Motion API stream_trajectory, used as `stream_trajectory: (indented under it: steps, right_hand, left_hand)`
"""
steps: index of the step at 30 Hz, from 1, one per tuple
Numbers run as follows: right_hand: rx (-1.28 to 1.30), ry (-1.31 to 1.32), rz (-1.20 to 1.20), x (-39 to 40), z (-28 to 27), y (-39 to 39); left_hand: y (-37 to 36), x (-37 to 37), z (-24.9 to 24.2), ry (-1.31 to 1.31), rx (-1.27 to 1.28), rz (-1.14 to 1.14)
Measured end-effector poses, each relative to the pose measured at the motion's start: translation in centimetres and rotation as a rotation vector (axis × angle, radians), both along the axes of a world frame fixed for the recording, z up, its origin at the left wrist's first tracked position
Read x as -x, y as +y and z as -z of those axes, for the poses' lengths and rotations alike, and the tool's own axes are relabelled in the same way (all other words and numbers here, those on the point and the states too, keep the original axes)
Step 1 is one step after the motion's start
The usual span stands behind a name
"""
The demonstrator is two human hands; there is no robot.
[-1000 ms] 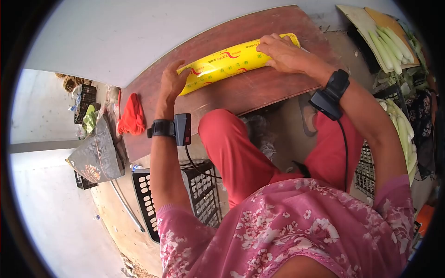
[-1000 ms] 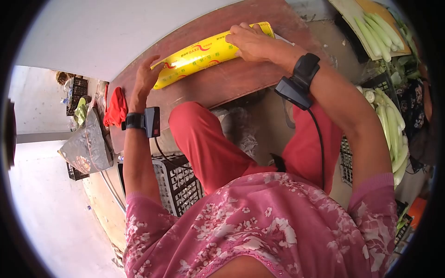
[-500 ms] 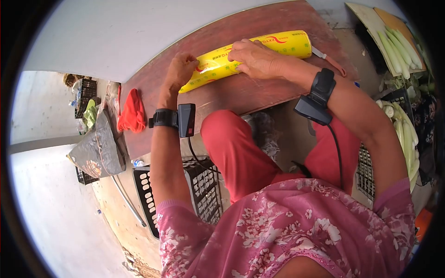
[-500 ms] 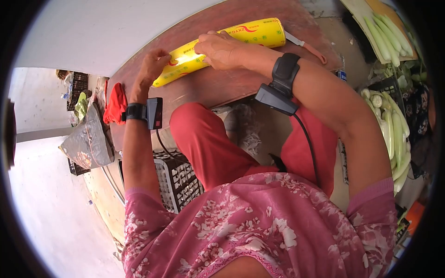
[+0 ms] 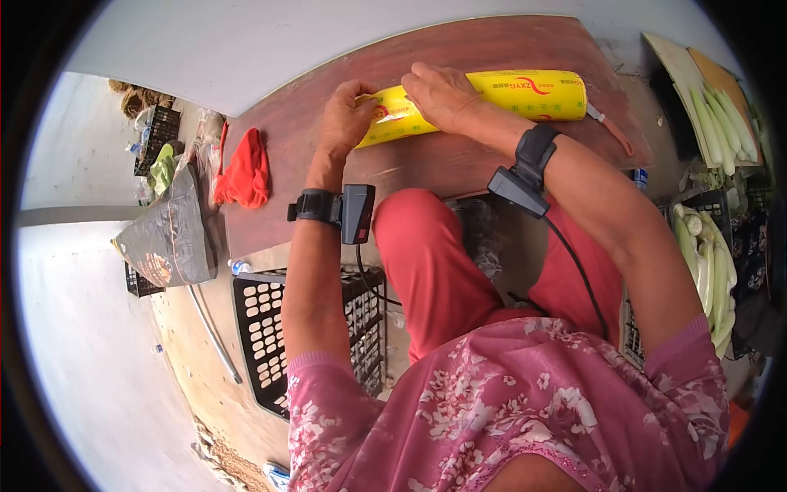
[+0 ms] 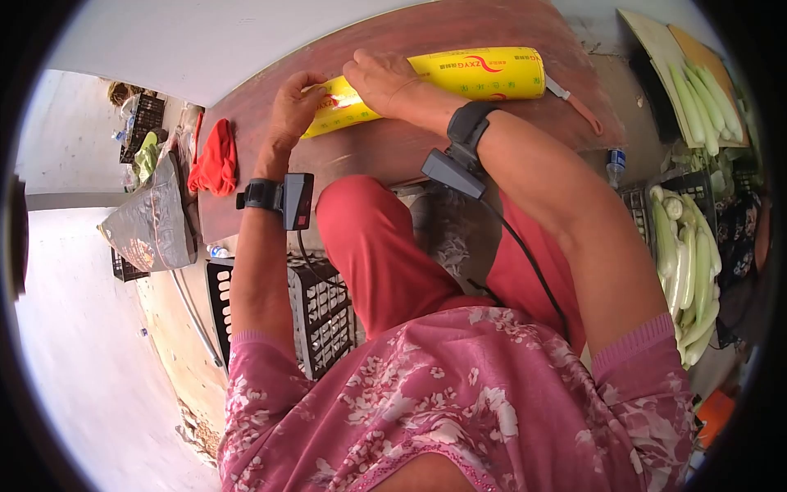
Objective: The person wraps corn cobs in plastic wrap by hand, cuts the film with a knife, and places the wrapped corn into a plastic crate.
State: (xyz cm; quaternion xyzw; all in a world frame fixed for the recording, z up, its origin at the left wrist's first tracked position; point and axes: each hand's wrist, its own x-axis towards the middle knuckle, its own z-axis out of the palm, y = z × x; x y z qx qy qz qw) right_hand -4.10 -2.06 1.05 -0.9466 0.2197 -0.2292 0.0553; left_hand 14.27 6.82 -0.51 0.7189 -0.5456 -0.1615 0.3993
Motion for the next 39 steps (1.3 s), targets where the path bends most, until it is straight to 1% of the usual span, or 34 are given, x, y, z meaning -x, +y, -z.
stream_trajectory:
  steps: [3, 6, 9, 12, 15, 18, 21, 24, 27, 30, 33, 36, 39]
  right_hand:
    - [0.115, -0.007, -0.068, 0.0, 0.2, -0.2]
    - [0.019, -0.024, -0.028, 0.6, -0.2, 0.2]
    - [0.034, -0.028, -0.032, 1.4, -0.7, 0.5]
    - [0.11, 0.02, -0.039, 0.9, -0.9, 0.6]
    - [0.226, 0.089, -0.057, 0.6, -1.2, 0.7]
    - [0.136, 0.12, -0.001, 0.3, -1.4, 1.0]
    - [-0.005, 0.134, 0.004, 0.6, -1.6, 0.8]
    - [-0.033, 0.065, -0.053, 0.9, -1.2, 0.6]
    - [-0.048, -0.057, -0.091, 0.8, -0.6, 0.9]
    - [0.074, -0.025, -0.068, 0.4, -0.3, 1.2]
    - [0.176, 0.004, -0.088, -0.2, 0.0, 1.3]
    - [0.217, 0.074, -0.056, -0.7, 0.1, 1.3]
    - [0.047, 0.06, 0.001, -0.6, -0.1, 1.3]
  left_hand:
    - [0.3, 0.5, -0.4, 0.01, -0.006, -0.012]
    - [0.3, 0.1, 0.2, -0.056, 0.056, 0.019]
    - [0.4, 0.0, 0.5, -0.104, 0.102, 0.028]
    - [0.7, 0.1, 0.4, -0.065, 0.103, 0.032]
    - [0.8, 0.0, 0.2, -0.107, 0.109, 0.051]
    - [0.9, -0.1, -0.1, -0.141, 0.111, 0.06]
    - [1.2, 0.3, -0.4, -0.14, 0.094, 0.051]
    - [1.3, 0.8, -0.8, -0.223, 0.085, 0.071]
    - [0.9, 0.6, -0.6, -0.26, 0.088, 0.085]
    - [0.8, 0.6, -0.3, -0.278, 0.106, 0.094]
    - [0.9, 0.8, -0.2, -0.233, 0.126, 0.09]
    - [0.8, 1.2, -0.2, -0.29, 0.161, 0.064]
    - [0.7, 1.7, -0.4, -0.246, 0.104, 0.03]
